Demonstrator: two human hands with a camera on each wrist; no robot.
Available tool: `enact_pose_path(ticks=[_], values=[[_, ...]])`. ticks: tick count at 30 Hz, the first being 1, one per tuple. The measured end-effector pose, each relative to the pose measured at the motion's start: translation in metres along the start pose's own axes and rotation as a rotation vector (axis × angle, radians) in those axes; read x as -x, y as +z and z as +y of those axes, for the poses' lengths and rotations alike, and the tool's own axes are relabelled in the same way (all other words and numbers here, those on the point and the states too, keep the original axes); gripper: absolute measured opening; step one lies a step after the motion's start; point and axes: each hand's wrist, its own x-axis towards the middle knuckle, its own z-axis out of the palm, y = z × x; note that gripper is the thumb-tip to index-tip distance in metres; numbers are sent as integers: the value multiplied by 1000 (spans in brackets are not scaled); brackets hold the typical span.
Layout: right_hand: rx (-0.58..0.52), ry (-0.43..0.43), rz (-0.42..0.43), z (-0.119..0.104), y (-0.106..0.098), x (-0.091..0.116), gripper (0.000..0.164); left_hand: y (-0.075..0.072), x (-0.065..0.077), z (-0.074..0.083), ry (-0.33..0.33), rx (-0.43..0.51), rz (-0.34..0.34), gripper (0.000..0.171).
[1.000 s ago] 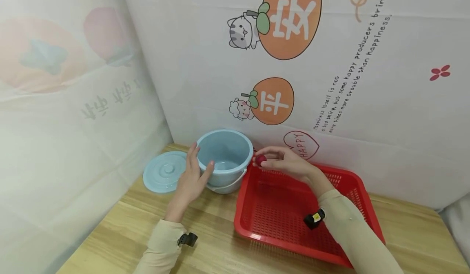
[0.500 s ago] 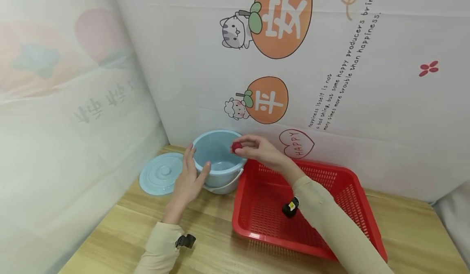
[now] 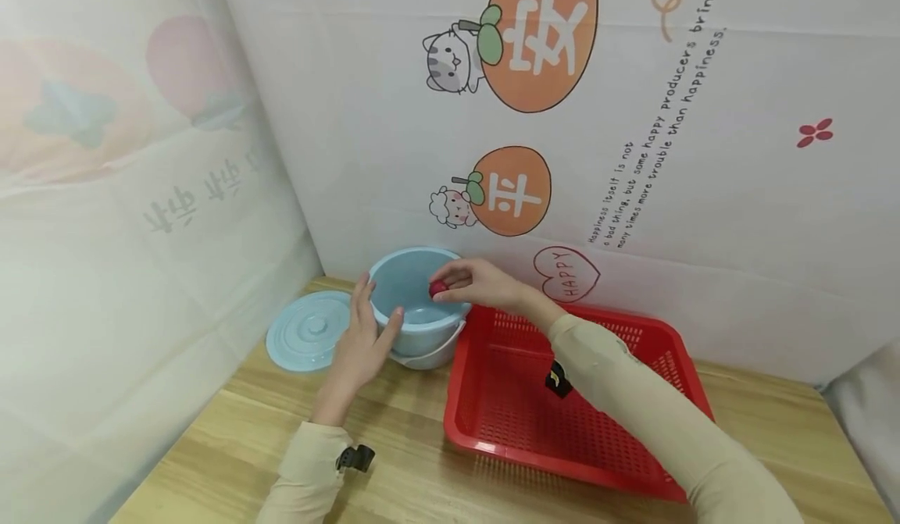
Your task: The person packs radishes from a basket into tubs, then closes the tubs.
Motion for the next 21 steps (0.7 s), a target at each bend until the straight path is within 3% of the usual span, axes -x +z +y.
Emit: enact_pose_path(ticks=[6,11,16,21], values=[[182,-25,-152,-20,-5,-12,31,2,-1,-1,12,1,7,90],[297,2,-183,-34,-9,-15,30,3,-7,2,9,4,1,92],[293,-12,-107,-31,-8,-15,31,4,-10,3,21,-7,13,91],[320,-32,99,-29,7,-8,35,3,-4,0,15,11,8,89]])
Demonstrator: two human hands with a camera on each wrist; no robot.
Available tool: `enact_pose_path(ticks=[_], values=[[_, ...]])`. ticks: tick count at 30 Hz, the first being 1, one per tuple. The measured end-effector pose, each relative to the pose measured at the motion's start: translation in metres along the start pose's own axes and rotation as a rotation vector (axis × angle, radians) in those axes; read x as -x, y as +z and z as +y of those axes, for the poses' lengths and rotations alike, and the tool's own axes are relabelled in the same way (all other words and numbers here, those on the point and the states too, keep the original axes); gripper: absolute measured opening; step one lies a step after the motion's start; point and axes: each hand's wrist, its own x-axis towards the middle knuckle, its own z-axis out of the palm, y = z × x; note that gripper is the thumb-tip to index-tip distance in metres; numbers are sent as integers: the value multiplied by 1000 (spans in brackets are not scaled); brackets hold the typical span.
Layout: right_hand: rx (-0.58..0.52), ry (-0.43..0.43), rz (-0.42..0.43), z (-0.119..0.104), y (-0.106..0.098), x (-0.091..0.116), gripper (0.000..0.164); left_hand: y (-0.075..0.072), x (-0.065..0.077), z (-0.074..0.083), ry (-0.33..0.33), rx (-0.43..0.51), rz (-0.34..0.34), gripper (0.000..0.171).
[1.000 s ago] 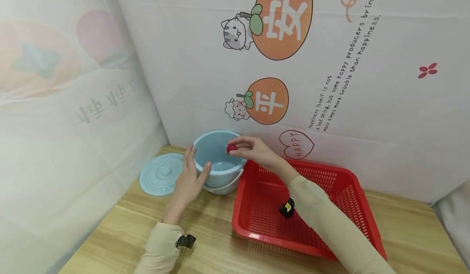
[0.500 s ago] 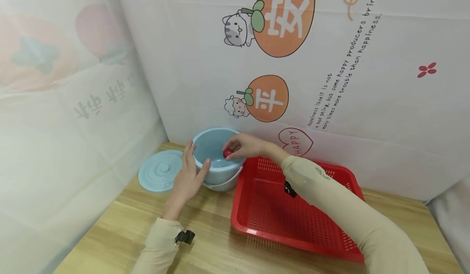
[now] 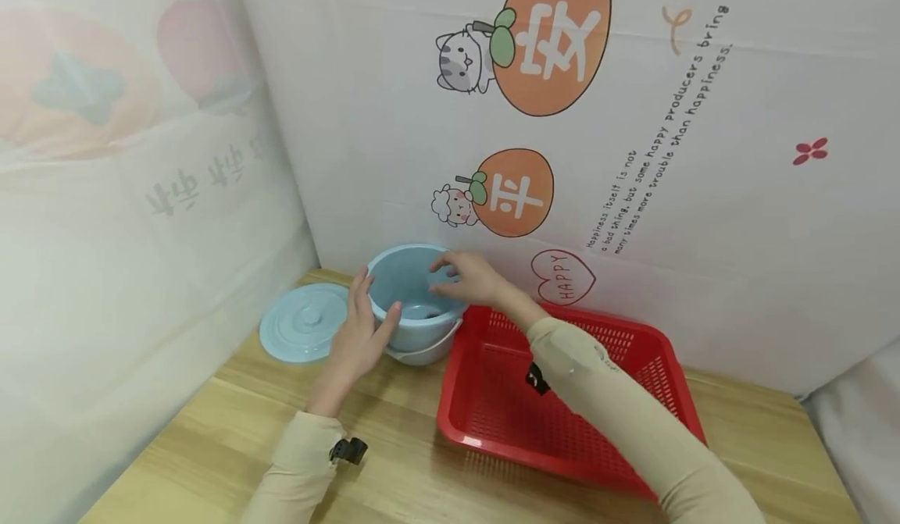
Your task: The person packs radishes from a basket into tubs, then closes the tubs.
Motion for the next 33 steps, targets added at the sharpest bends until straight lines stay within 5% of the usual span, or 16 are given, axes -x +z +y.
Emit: enact_pose_path(ticks=[3,12,16,20,25,29,33], values=[[-63,36,108,-12,14,9,35,-3,6,-5,-10,22,-12,89],[-519,77,416,-78,70,28,28,-14,10,-31,2,-12,25,86],[-557,50,564,-87,111,34,24,-24,16,-50,-19,-78,25,84],[-479,43,486,-81,148,28,31,-41,16,-77,-182,-149,-101,96],[-239,52,313,-65,178,-7,50,-61,7,-108,-404,-189,-253,107],[-128,75,288,-60,195,-33,63,-70,6,-118,-483,-175,-308,107],[-129,119,286,-68,212,-40,60,-72,16,-127,-526,-166,-332,105]])
